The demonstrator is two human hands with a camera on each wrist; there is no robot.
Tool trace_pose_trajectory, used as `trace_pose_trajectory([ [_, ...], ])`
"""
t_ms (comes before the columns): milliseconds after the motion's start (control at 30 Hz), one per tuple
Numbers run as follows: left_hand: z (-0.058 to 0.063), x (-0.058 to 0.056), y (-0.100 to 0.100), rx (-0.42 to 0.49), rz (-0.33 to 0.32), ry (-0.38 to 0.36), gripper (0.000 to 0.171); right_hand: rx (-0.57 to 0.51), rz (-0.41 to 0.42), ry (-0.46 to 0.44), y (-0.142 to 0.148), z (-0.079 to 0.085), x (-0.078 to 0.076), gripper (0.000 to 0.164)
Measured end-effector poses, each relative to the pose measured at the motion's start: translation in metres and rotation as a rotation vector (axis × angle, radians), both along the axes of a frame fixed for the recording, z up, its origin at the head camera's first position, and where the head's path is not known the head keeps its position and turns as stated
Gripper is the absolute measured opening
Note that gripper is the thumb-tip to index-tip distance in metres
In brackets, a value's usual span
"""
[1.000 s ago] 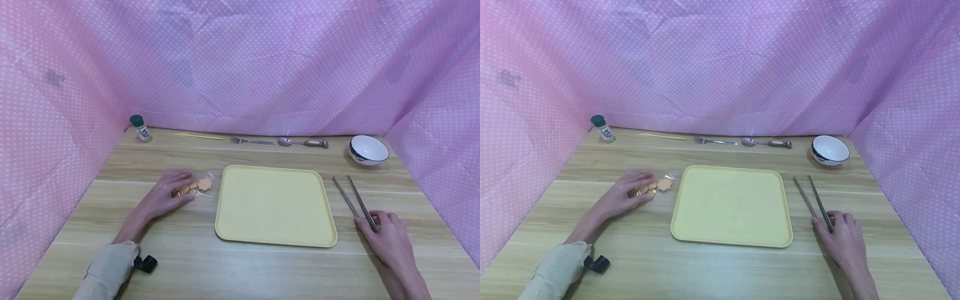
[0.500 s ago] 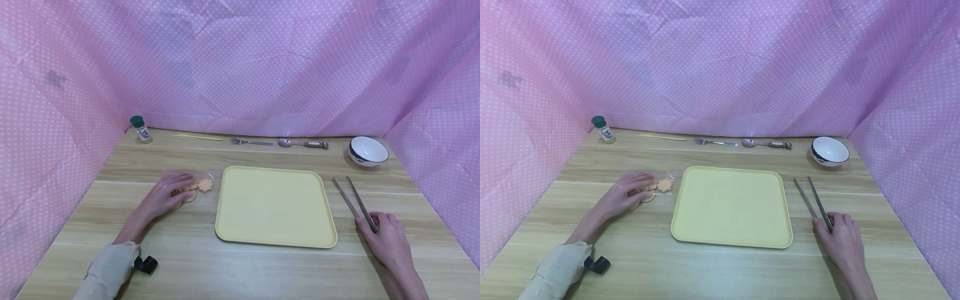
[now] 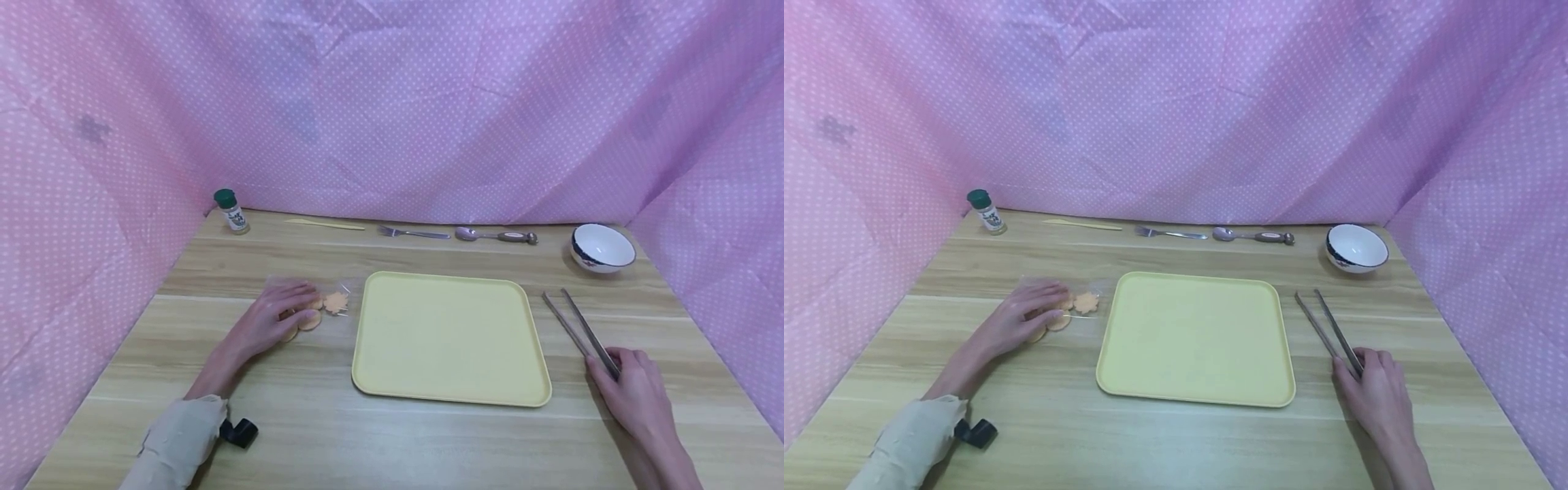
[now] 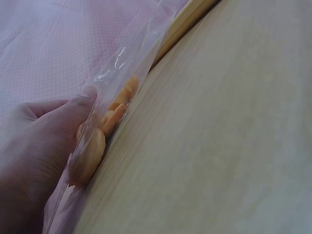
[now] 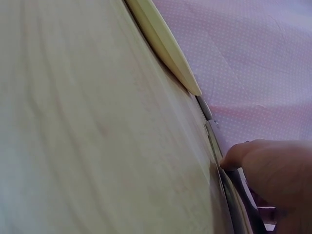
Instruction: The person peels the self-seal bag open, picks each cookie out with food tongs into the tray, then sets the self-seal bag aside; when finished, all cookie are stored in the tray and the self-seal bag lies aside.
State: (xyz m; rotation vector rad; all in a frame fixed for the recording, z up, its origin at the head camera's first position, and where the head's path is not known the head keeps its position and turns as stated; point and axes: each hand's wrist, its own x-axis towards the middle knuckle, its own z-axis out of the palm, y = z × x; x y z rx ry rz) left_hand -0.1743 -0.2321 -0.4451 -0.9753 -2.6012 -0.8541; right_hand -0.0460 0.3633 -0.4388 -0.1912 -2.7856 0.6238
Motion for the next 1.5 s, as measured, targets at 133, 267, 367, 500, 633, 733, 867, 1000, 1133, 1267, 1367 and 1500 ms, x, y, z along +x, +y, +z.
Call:
trace_pose_trajectory([
  [133,0.000,0.000,0.000,-0.002,-0.003,-0.001,0.035,-0.001,0.008,0.007,0.001,0.000,0.002,0.041],
  [267,0.000,0.001,-0.001,0.001,-0.002,0.000,0.035,-0.008,0.008,0.016,0.001,0.000,0.003,0.040],
  [367,-0.001,0.000,-0.001,0.005,-0.003,0.005,0.034,-0.017,0.014,0.041,0.001,0.000,0.003,0.038],
  [500,0.000,0.000,0.000,0.009,-0.001,0.008,0.034,-0.020,0.030,0.089,0.001,0.000,0.001,0.034],
  [633,-0.001,0.000,0.000,0.012,0.003,0.004,0.034,-0.019,0.045,0.108,0.001,-0.001,0.000,0.031],
  [733,0.000,-0.001,0.000,0.012,-0.001,0.007,0.034,-0.020,0.058,0.098,0.001,0.001,-0.001,0.030],
  [867,0.001,-0.001,0.000,0.010,-0.003,-0.005,0.034,-0.006,0.077,0.087,-0.001,0.006,-0.004,0.029],
  [1000,0.001,-0.001,0.000,0.010,-0.005,-0.006,0.034,0.006,0.081,0.080,-0.004,0.011,-0.007,0.029],
  [1133,0.001,0.000,0.001,0.013,-0.010,0.011,0.033,0.000,0.081,0.073,-0.008,0.015,-0.008,0.032],
  [1267,0.000,-0.001,0.001,0.022,-0.011,0.008,0.033,-0.004,0.113,0.096,-0.013,0.020,-0.010,0.032],
  [1367,0.000,-0.001,0.001,0.026,-0.007,-0.011,0.032,-0.001,0.149,0.105,-0.018,0.024,-0.014,0.033],
  [1500,-0.001,-0.002,0.000,0.022,0.001,-0.032,0.032,0.007,0.204,0.114,-0.027,0.028,-0.020,0.034],
])
